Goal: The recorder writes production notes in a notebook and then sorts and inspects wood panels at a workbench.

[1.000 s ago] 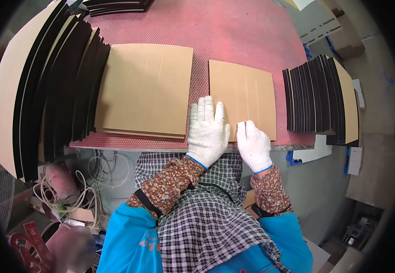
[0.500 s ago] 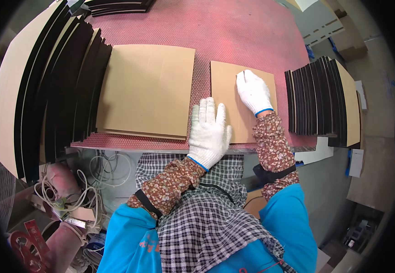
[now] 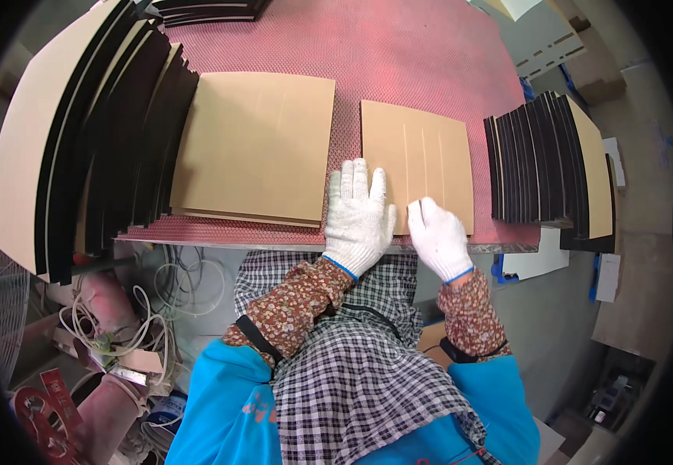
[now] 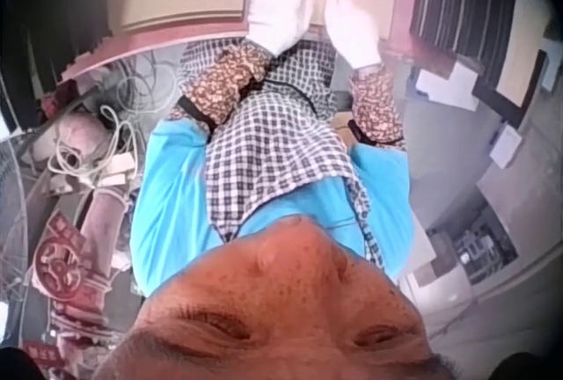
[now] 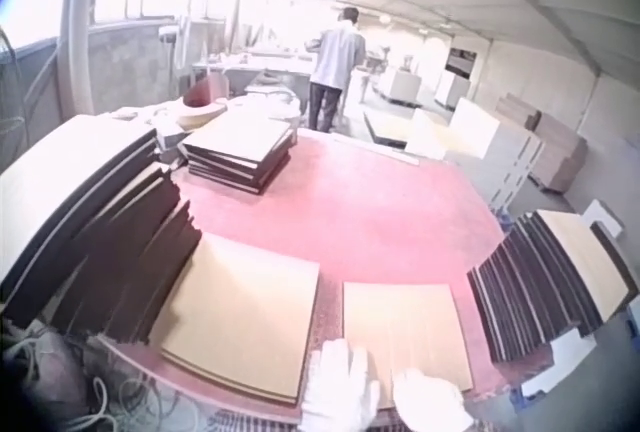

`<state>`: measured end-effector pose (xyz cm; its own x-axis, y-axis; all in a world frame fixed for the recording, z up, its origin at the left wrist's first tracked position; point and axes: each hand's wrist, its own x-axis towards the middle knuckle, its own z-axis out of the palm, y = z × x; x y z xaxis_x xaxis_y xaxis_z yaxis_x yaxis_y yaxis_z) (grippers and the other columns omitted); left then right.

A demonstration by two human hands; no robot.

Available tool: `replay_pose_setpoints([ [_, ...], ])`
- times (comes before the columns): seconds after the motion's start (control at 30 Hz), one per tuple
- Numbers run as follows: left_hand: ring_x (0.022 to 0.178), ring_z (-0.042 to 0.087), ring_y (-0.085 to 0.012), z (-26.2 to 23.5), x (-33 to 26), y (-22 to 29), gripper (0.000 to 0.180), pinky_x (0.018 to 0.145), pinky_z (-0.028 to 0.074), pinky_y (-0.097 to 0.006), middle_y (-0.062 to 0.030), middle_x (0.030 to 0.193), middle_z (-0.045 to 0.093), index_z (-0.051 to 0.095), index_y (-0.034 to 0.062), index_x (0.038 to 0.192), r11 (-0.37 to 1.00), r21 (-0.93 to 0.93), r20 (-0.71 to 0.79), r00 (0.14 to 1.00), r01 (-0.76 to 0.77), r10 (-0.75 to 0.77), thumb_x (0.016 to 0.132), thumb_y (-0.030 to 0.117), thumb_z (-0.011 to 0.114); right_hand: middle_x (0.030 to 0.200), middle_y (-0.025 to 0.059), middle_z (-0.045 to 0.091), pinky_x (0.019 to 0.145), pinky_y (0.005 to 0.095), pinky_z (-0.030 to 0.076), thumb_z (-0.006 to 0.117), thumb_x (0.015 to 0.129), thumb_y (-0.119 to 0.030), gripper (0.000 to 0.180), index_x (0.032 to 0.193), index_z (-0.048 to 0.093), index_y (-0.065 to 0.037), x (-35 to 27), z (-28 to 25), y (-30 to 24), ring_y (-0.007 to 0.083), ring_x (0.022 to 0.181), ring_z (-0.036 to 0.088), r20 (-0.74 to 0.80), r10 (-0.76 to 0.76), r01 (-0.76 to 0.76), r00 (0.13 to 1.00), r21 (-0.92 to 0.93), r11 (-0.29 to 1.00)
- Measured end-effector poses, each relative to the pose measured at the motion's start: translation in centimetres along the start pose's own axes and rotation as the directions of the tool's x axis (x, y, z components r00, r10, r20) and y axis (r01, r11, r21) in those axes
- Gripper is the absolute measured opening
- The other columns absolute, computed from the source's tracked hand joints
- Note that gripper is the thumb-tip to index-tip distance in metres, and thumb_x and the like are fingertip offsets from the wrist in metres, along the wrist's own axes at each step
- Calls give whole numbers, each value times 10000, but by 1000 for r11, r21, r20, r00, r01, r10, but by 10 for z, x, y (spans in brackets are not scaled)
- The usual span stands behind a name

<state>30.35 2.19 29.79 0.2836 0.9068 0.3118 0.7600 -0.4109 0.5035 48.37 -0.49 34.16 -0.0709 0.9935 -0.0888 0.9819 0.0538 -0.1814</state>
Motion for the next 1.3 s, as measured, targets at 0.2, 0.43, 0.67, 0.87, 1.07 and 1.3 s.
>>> replay_pose_setpoints([
  [0.2, 1498, 397, -545, 2, -2, -3, 661, 1286, 238, -615, -384, 1552, 478, 567, 2, 1509, 997, -3, 0, 997, 76, -76, 956, 340, 695, 1118, 207, 727, 899, 544, 544, 530, 1090, -353, 330, 1076, 689, -64, -21, -16, 11, 419, 1044, 691, -203, 235, -234, 951, 28, 972],
  [0.43, 1535, 343, -522, 13, 5, 17, 670, 1306, 210, -601, -354, 1591, 439, 574, 14, 1490, 960, -159, -6, 973, 228, -232, 921, 343, 705, 1266, 265, 700, 1038, 537, 486, 533, 1083, -367, 435, 1121, 725, 21, -15, 10, 76, 459, 1182, 636, -239, 400, -370, 885, 160, 915],
  [0.67, 1533, 328, -538, -27, 18, 53, 702, 1240, 358, -590, -348, 1700, 235, 522, 88, 1566, 653, -598, 310, 886, 464, -346, 961, 404, 684, 991, 97, 720, 790, 374, 520, 518, 1104, -316, 416, 1138, 689, 62, -30, 19, 112, 171, 861, 632, -153, 585, -203, 796, 844, 496],
  [0.87, 1434, 434, -535, -71, 13, 39, 618, 1182, 412, -584, -389, 1594, 357, 615, 47, 1447, 906, -299, 20, 951, 300, -308, 925, 359, 725, 1033, 88, 700, 820, 352, 514, 501, 1126, -312, 412, 1196, 665, 59, -31, 29, 48, 153, 908, 612, -124, 510, -119, 851, 901, 417],
  [1.07, 1406, 486, -507, -125, -7, -32, 603, 1199, 376, -582, -358, 1478, 511, 646, 5, 1362, 950, 83, 77, 948, 301, -307, 925, 416, 711, 1359, 221, 658, 1067, 408, 507, 569, 1114, -232, 446, 1408, 602, 102, 1, 44, -27, 301, 1238, 640, -214, 319, 1, 923, 832, 555],
  [1.3, 1451, 491, -451, -134, -64, -101, 585, 1260, 336, -531, -267, 1495, 576, 631, 2, 1345, 965, -217, -271, 941, 148, -205, 886, 325, 797, 1256, 171, 747, 941, 387, 559, 544, 1128, -262, 367, 1367, 662, -10, 16, 13, -126, 287, 1079, 723, -199, -58, 189, 978, 741, 644],
])
